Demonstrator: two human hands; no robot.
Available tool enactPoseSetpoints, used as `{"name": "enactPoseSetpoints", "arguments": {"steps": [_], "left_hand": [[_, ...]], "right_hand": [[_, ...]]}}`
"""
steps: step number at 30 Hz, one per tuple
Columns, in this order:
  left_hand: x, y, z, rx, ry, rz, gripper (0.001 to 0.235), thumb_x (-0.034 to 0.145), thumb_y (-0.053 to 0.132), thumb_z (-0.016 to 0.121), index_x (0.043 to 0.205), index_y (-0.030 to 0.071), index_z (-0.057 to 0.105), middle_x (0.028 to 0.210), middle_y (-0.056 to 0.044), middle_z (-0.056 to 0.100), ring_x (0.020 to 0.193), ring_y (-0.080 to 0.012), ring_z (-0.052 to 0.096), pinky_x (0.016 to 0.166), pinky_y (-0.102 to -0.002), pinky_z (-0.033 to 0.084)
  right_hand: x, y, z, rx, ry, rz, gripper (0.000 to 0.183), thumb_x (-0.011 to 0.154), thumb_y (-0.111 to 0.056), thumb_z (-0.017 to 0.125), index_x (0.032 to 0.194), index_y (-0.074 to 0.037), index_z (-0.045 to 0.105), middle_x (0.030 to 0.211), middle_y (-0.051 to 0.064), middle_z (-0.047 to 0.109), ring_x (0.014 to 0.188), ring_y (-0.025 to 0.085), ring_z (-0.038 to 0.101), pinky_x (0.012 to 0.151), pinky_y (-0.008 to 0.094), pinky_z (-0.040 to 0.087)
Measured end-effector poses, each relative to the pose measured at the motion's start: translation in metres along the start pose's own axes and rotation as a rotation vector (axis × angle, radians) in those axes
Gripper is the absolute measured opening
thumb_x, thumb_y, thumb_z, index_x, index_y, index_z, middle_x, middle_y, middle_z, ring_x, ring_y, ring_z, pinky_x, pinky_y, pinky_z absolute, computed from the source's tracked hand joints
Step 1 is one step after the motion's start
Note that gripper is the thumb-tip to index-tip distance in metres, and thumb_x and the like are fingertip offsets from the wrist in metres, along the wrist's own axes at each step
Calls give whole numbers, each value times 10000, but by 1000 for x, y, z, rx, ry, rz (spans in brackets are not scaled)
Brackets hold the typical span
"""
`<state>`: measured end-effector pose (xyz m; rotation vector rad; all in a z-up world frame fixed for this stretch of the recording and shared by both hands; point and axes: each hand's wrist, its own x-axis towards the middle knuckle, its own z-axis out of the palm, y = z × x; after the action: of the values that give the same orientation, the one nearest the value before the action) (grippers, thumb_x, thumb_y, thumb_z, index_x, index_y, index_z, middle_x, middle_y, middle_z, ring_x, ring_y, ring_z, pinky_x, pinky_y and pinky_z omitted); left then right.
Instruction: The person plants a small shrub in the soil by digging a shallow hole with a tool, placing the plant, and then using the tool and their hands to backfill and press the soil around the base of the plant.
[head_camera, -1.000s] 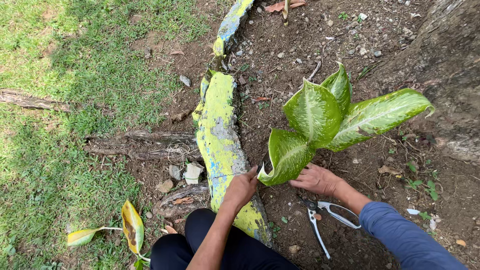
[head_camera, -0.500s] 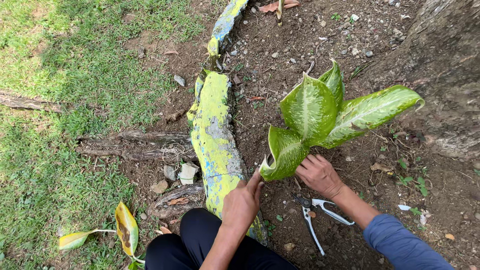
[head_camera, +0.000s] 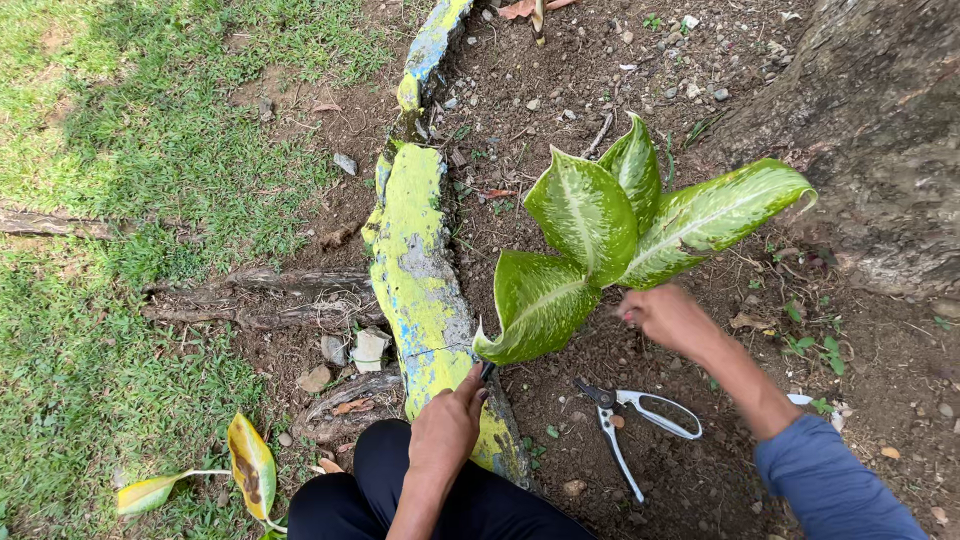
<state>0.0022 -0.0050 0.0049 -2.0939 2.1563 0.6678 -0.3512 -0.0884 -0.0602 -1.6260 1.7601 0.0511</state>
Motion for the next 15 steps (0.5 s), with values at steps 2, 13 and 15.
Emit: {"name": "enactPoseSetpoints", "arguments": {"steps": [2, 13, 15], "left_hand": [[-1, -1, -10, -5, -34, -27, 444, 1004, 395, 528, 1448, 389, 539, 891, -181, 703, 824, -368, 713, 750, -510, 572], [40, -32, 14, -296, -133, 35, 455, 980, 384, 581, 1409, 234, 609, 1053, -237, 741, 974, -364, 719, 895, -461, 556], [49, -22, 31, -305, -147, 22, 457, 988, 382, 578, 1416, 223, 602, 997, -210, 720, 899, -335, 698, 831, -442, 547]], "right_hand": [[-13, 22, -47, -98, 182, 105, 389, 901, 27, 622, 1188, -187, 773, 1239, 71, 760, 953, 178, 703, 1016, 437, 560], [-19, -7, 24, -503, 0, -48, 1484, 613, -649, 923, 1593, -226, -109, 1666, 177, 78, 1558, 389, 10, 1283, 544, -21], [-6, 1, 36, -533, 70, -67, 1518, 574, -674, 929, 1585, -193, -95, 1652, 191, 164, 1568, 372, 98, 1316, 550, -3]]}}
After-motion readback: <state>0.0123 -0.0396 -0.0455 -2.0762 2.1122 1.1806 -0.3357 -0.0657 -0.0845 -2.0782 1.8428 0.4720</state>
